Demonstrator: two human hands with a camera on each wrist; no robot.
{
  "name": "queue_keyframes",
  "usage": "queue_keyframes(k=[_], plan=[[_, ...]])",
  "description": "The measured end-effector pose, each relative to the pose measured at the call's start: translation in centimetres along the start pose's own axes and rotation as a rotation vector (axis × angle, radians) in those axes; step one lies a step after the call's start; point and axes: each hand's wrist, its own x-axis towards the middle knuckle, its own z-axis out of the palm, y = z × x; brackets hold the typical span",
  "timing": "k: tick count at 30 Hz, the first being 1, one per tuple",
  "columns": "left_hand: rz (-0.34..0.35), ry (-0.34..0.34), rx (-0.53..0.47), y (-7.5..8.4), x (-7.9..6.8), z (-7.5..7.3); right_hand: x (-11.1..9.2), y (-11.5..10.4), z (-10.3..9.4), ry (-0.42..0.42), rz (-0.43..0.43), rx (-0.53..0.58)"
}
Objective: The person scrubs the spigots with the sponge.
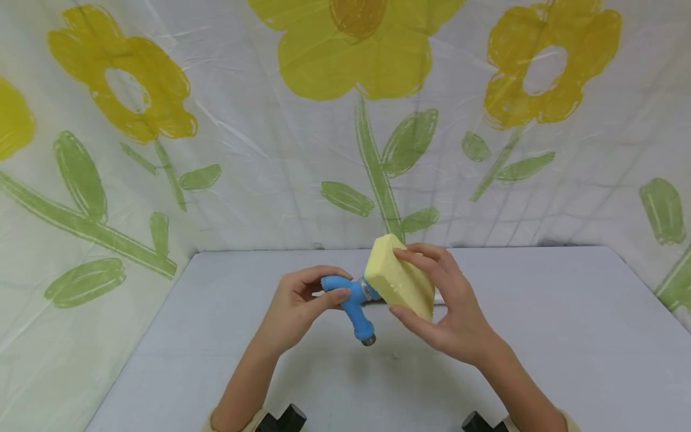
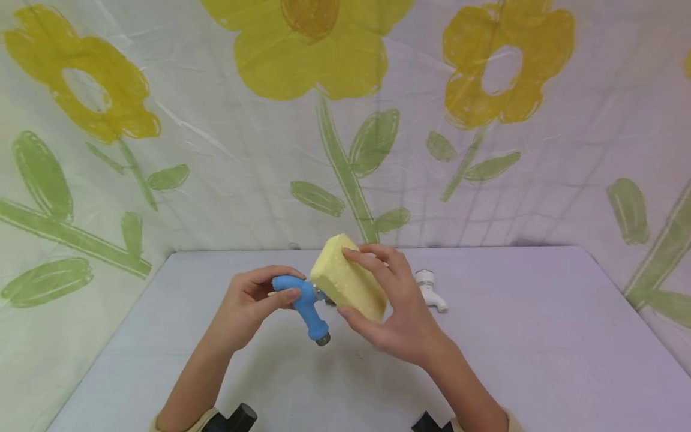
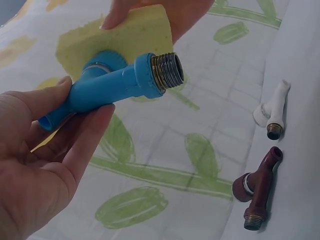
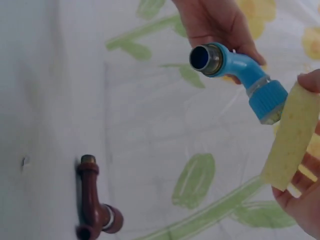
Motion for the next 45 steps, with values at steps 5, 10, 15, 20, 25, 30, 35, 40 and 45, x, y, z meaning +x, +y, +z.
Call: queue_keyframes(k=[5, 10, 15, 20, 25, 30, 35, 40, 45], plan=[[0.025, -0.017, 0.036, 0.2, -0.1, 0.1, -0.2, 0.0, -0.3, -0.13, 0.187, 0.163], [0.054, 0.004, -0.02, 0.1, -0.3, -0.3, -0.1, 0.0, -0.7, -0.29, 0.395, 0.454], [0.088, 0.029, -0.103, 0.2, -0.2, -0.4, -0.3, -0.2, -0.6, -0.261, 0.361, 0.546], [0.084, 0.044, -0.109, 0.1, -0.1, -0.1, -0.6, -0.2, -0.1, -0.082, 0.158, 0.266], [0.061, 0.025, -0.07, 0.0, 0.1, 0.1, -0.5, -0.5, 0.0, 0.023, 0.038, 0.079], [0.017, 0.02, -0.007, 0.0, 0.1, 0.4, -0.4, -0.5, -0.1, 0.009, 0.112, 0.093], [0.005, 0.01, 0.01, 0.1, 0.0, 0.4, -0.4, -0.3, 0.1, -0.044, 0.256, 0.274], [-0.003, 0.014, 0.006, -0.2, 0.0, 0.4, -0.3, -0.1, 0.1, -0.073, 0.328, 0.34], [0.004, 0.009, -0.068, -0.5, 0.0, 0.6, -0.3, 0.0, 0.3, -0.07, 0.354, 0.292]])
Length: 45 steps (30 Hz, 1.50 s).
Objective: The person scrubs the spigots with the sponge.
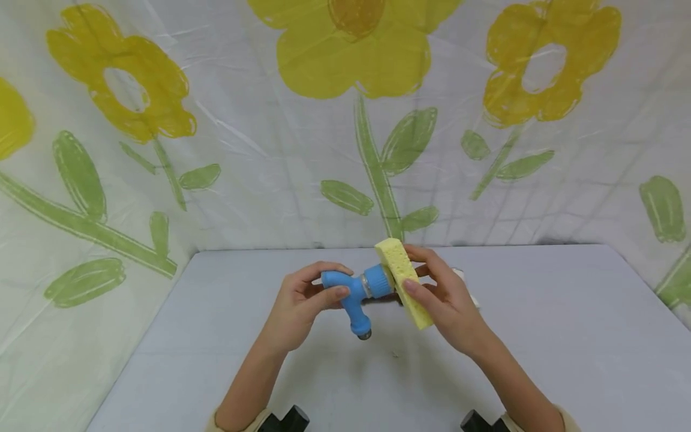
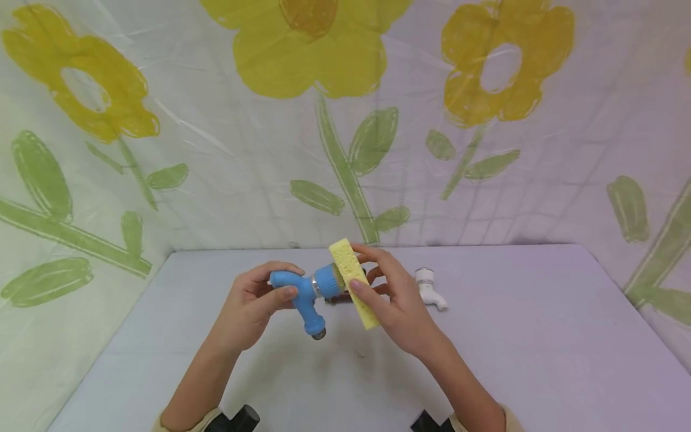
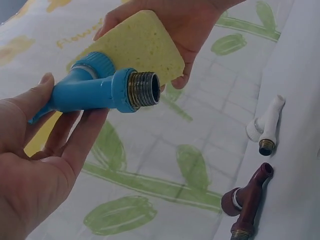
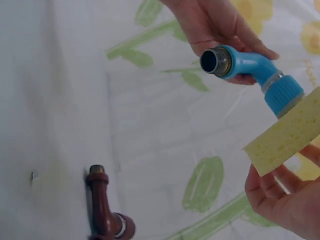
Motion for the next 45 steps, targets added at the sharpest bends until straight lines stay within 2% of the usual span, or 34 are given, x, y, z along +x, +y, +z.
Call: queue_keyframes(k=[6, 8, 14, 20, 23, 26, 31, 37, 40, 45], plan=[[0.027, -0.079, -0.247, -0.5, 0.2, 0.1, 0.2, -0.1, 0.0, 0.007, 0.032, -0.13], [0.029, -0.094, -0.299, -0.6, 0.3, 0.1, 0.3, -0.1, -0.1, 0.001, 0.043, -0.17], [-0.011, -0.103, -0.33, -0.3, 0.2, -0.1, 0.3, -0.2, -0.8, -0.023, 0.109, -0.206], [-0.06, -0.162, -0.354, -0.3, 0.2, -0.3, 0.0, 0.1, -2.1, -0.028, 0.189, -0.226], [-0.06, -0.179, -0.324, -0.7, 0.2, -0.3, -0.4, 0.5, -3.0, -0.032, 0.214, -0.246], [-0.067, -0.149, -0.177, -1.5, 0.2, -0.4, -1.0, 1.1, -4.0, -0.031, 0.233, -0.285], [-0.069, -0.087, 0.213, -3.0, 0.0, -0.9, -2.0, 2.3, -6.0, -0.026, 0.275, -0.367], [-0.012, -0.08, 0.667, -4.9, -0.1, -1.9, -3.2, 3.6, -8.3, -0.031, 0.3, -0.485], [-0.008, -0.092, 0.843, -5.7, 0.1, -2.4, -3.7, 4.6, -9.5, -0.03, 0.245, -0.572], [-0.048, -0.118, 1.053, -7.2, 0.5, -3.3, -4.4, 6.9, -11.3, -0.01, 0.067, -0.695]])
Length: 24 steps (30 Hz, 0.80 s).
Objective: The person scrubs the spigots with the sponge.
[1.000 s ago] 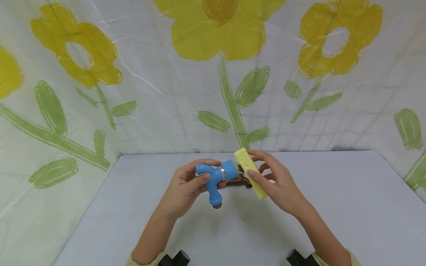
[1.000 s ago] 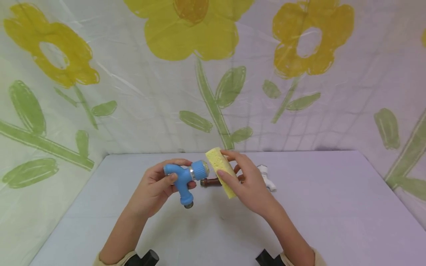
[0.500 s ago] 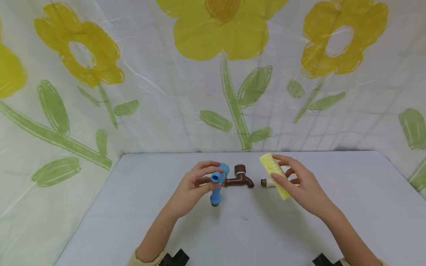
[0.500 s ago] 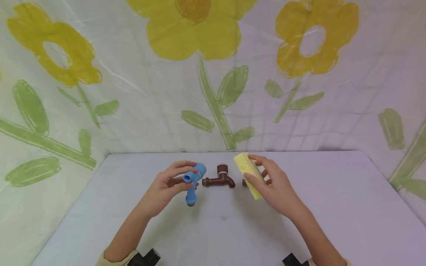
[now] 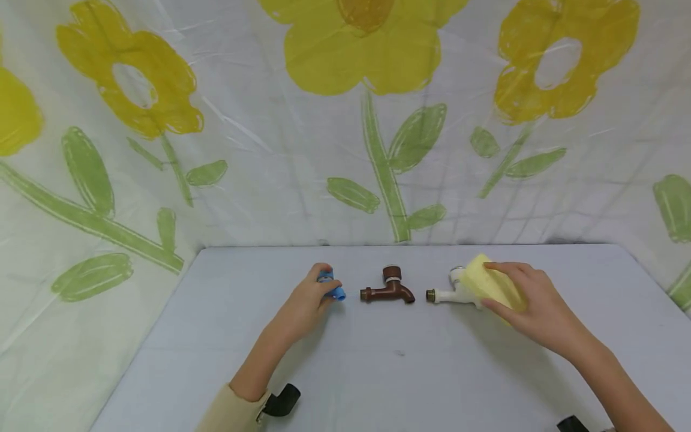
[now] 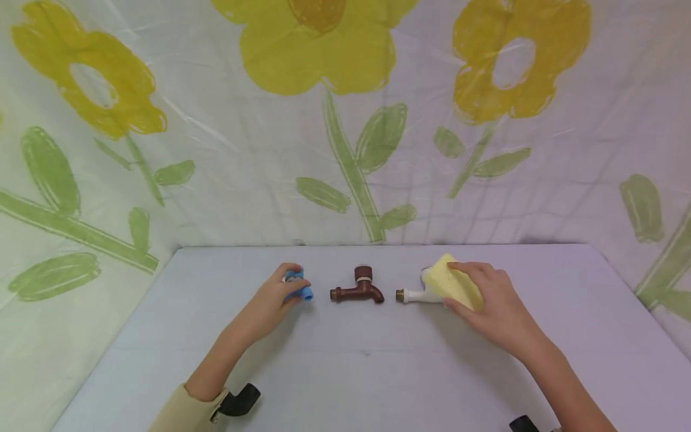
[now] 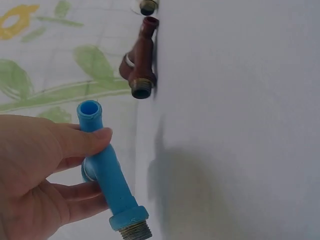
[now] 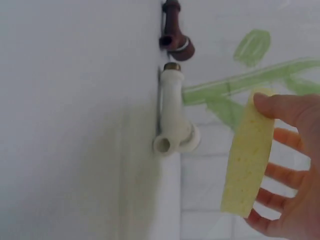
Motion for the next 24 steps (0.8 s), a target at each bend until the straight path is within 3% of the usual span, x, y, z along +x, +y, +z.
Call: queue_keyframes(k=[4, 8, 17, 24], plan=[[-0.009, -0.03, 0.101, -1.0, 0.4, 0.8, -0.4, 2.2, -0.5, 0.009, -0.038, -0.105], [-0.031, -0.07, 0.136, -1.5, 0.9, 1.1, -1.0, 4.0, -1.2, -0.072, 0.005, -0.163], [-0.067, -0.153, 0.137, -1.5, 1.8, 1.3, -2.0, 7.0, -2.3, -0.27, 0.095, -0.168], [-0.103, -0.192, 0.145, -1.4, 2.1, 1.5, -2.1, 8.4, -2.3, -0.328, 0.104, -0.179]])
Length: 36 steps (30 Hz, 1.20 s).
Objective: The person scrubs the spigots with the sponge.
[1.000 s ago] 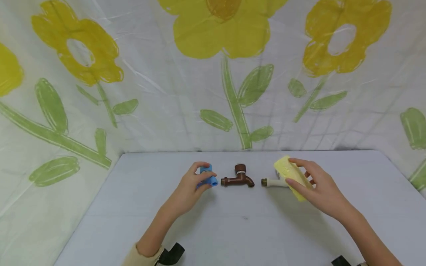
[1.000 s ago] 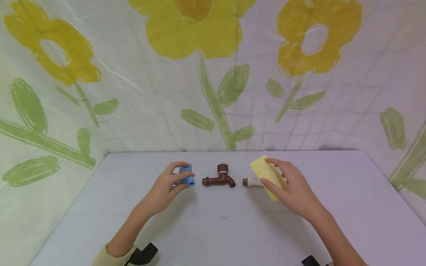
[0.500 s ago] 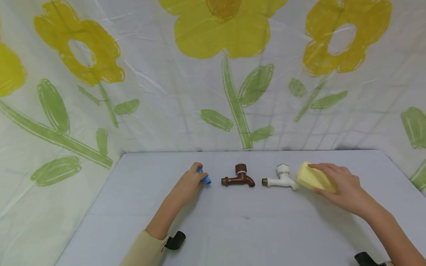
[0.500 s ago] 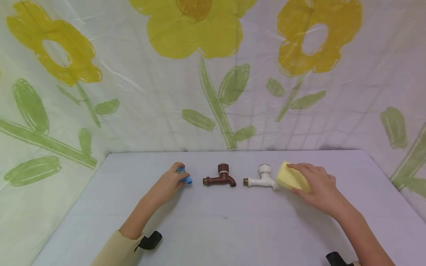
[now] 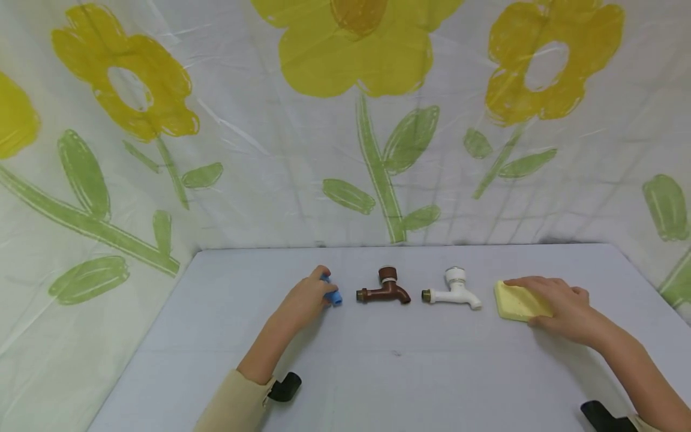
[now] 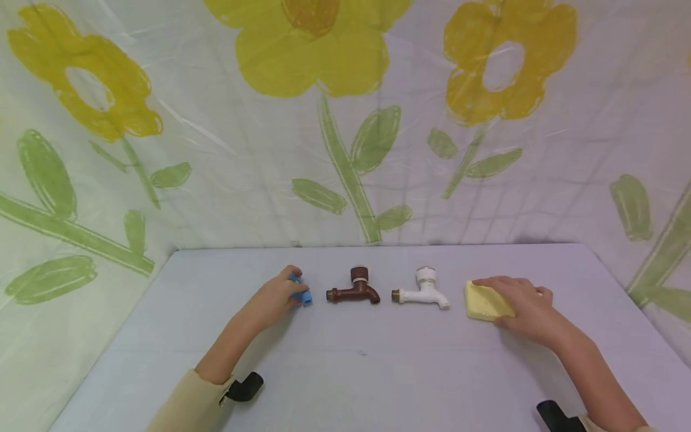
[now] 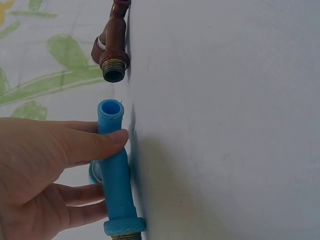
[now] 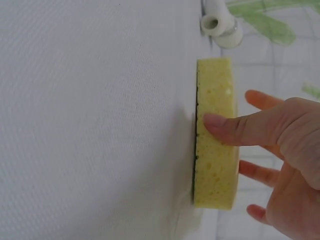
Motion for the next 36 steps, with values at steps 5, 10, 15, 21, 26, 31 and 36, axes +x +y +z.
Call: queue_keyframes(k=[5, 10, 15, 21, 26, 31, 36], plan=[[-0.026, 0.016, -0.051, -0.2, -0.1, 0.0, 0.6, 0.2, 0.0, 0.009, -0.015, -0.008], [-0.051, 0.057, -0.143, -0.7, -0.5, 0.2, 1.0, 0.3, 0.0, 0.012, -0.015, 0.006], [-0.043, 0.083, -0.163, -1.0, -0.8, 0.4, 0.9, 0.6, 0.0, 0.012, -0.013, 0.01], [-0.005, 0.141, -0.14, -1.2, -0.7, 0.9, 0.6, 0.9, 0.2, 0.023, -0.016, 0.009], [0.043, 0.17, -0.111, -1.4, -0.4, 1.3, 0.4, 0.7, 0.2, 0.037, -0.017, 0.013], [0.034, 0.163, -0.12, -1.5, -0.5, 1.1, 0.1, 0.4, 0.2, 0.059, -0.007, -0.015], [0.023, 0.242, -0.133, -2.0, -1.8, 0.1, 0.0, 0.1, 0.4, 0.134, -0.066, -0.061]])
